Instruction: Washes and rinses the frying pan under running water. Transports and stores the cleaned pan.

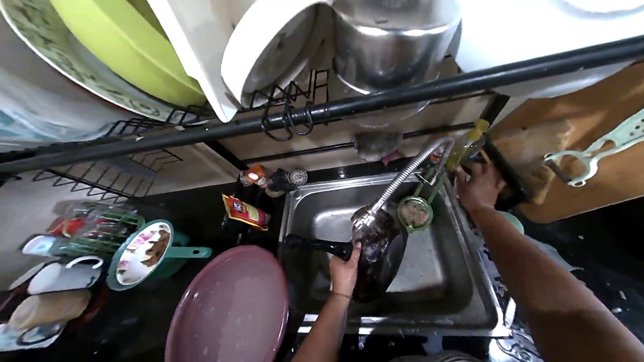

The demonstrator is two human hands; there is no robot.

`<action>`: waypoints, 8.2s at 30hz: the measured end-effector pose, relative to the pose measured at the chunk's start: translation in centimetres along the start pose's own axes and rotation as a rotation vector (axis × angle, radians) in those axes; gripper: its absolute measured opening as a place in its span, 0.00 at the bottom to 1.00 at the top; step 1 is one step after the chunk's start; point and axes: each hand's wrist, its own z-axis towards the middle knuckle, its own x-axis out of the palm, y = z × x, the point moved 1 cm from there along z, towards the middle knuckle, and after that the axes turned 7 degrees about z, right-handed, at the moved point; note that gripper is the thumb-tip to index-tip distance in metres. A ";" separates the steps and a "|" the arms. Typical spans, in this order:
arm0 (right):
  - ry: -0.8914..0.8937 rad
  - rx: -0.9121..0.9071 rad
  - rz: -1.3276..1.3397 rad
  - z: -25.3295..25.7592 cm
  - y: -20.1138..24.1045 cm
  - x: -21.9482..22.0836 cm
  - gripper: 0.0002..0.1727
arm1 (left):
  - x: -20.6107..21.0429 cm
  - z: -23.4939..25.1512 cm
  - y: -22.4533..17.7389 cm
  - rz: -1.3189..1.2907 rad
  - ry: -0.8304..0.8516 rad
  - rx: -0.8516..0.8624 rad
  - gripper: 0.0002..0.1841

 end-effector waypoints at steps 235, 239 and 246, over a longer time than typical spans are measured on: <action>1.362 -0.678 0.395 -28.1 1.8 4.1 0.34 | -4.3 -2.8 -7.3 0.029 -0.041 0.205 0.23; 1.040 -0.565 -0.169 -20.9 -1.6 3.7 0.44 | -4.9 -3.0 -7.0 0.036 -0.084 0.226 0.23; 0.522 -0.160 0.032 -12.8 -0.4 2.4 0.47 | -6.3 -3.5 -7.4 0.063 -0.196 0.469 0.23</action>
